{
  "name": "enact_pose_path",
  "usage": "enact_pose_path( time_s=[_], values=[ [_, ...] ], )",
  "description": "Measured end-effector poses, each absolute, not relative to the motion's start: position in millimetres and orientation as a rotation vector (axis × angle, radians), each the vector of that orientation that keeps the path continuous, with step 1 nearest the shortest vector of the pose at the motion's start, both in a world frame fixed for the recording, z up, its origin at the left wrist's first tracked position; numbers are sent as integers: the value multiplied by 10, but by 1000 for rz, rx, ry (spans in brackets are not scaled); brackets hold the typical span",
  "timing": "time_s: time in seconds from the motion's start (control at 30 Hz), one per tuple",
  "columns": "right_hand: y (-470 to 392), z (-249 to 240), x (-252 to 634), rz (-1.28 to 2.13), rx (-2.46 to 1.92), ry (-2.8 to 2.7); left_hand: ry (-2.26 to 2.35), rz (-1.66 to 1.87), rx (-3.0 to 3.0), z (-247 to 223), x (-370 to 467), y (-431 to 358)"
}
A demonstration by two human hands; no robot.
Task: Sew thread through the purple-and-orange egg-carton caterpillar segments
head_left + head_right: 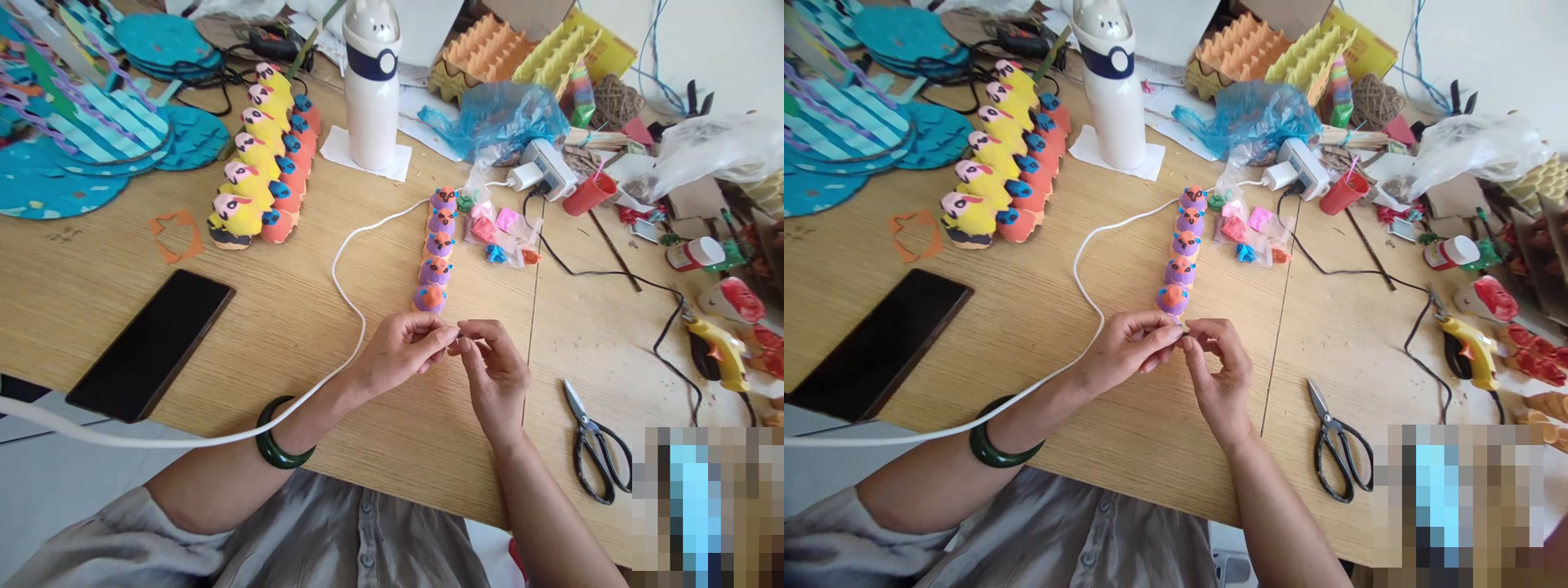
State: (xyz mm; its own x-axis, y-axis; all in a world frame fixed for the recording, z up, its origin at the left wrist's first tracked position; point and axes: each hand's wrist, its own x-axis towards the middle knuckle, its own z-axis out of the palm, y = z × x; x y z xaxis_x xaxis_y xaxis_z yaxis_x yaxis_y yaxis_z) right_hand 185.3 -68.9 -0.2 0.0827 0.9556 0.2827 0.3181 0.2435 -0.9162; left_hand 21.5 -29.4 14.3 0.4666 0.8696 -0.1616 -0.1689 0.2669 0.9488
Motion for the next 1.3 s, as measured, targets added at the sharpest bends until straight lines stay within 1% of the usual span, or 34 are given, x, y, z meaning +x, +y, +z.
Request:
enact_pose_path(
  time_s=[0.3,0.5,0.7,0.8,0.9,1.0,1.1,1.3],
  values=[
    [-687,-23,1855,806,-1208,-1421,820,829,1096,147,227,-307],
    [-690,-1,1849,917,-1227,-1359,833,837,1090,113,226,-304],
    [-681,-5,1844,871,-1193,-1381,845,834,1121,108,233,-307],
    [-677,14,1820,897,-1219,-1332,935,910,1311,95,219,-319],
    [-669,30,1806,959,-1266,-1175,1065,1072,1518,108,199,-321],
    [-648,27,1814,1053,-1281,-993,1075,1161,1359,151,186,-291],
    [-622,18,1822,1149,-1268,-881,965,1187,1089,177,190,-238],
    [-601,21,1808,1213,-1239,-816,804,1109,792,147,210,-212]
  ],
)
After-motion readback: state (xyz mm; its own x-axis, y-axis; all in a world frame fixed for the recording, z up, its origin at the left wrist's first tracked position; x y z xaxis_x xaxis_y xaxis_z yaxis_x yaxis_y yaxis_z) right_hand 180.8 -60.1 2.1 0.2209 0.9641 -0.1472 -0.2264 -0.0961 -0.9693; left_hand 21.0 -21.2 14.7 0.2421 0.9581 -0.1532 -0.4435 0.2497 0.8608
